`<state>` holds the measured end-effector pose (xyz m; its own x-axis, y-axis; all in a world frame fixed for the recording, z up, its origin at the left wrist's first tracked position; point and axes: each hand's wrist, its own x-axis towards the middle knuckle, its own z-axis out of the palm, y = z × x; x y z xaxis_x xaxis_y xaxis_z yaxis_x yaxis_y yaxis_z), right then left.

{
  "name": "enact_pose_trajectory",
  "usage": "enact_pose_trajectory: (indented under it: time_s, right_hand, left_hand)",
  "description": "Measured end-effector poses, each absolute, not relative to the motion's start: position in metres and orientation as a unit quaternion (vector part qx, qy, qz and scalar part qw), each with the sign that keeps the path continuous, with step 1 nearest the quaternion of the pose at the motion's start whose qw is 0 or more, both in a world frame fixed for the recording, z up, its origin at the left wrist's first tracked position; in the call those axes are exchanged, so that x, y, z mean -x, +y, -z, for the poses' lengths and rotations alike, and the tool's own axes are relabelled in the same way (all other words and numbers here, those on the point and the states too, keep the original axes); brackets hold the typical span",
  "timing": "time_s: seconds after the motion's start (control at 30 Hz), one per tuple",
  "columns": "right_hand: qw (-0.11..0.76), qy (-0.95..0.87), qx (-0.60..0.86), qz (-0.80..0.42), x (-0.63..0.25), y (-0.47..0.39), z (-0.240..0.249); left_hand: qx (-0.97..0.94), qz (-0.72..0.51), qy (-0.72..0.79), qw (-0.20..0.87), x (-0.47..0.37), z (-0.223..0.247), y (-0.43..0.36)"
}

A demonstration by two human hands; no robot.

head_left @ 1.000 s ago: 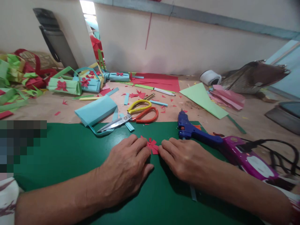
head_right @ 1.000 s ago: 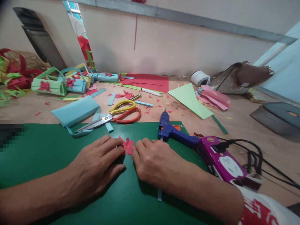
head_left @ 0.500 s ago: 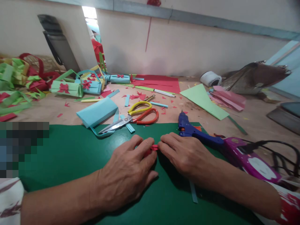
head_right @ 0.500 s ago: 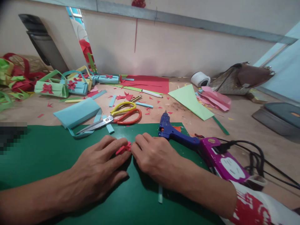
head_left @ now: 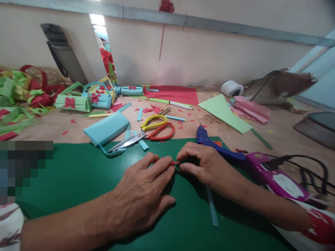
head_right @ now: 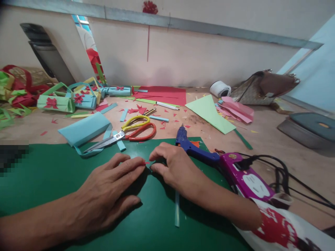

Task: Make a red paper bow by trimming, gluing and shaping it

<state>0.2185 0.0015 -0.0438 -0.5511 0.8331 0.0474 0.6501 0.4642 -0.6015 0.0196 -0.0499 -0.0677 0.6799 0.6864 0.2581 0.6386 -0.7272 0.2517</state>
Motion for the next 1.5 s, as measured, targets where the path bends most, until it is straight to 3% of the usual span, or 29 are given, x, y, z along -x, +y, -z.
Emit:
enact_pose_trajectory:
  time_s: [0.33, 0.83, 1.5]
  right_hand:
    - [0.233, -0.781, 0.434, -0.385, -0.2123, 0.0030, 0.0398]
    - [0.133, -0.862, 0.398, -0.286, -0.2100, 0.0041, 0.0465]
    - [0.143, -0.851, 0.435, -0.259, -0.2089, 0.0036, 0.0491]
  left_hand:
    - [-0.915, -0.180, 0.356, 0.058, -0.0199, 0.0693, -0.0508]
    - [-0.898, -0.128, 0.408, 0.105, -0.0235, 0.0679, -0.0570]
    - [-0.901, -0.111, 0.403, 0.112, -0.0235, 0.0671, -0.0546]
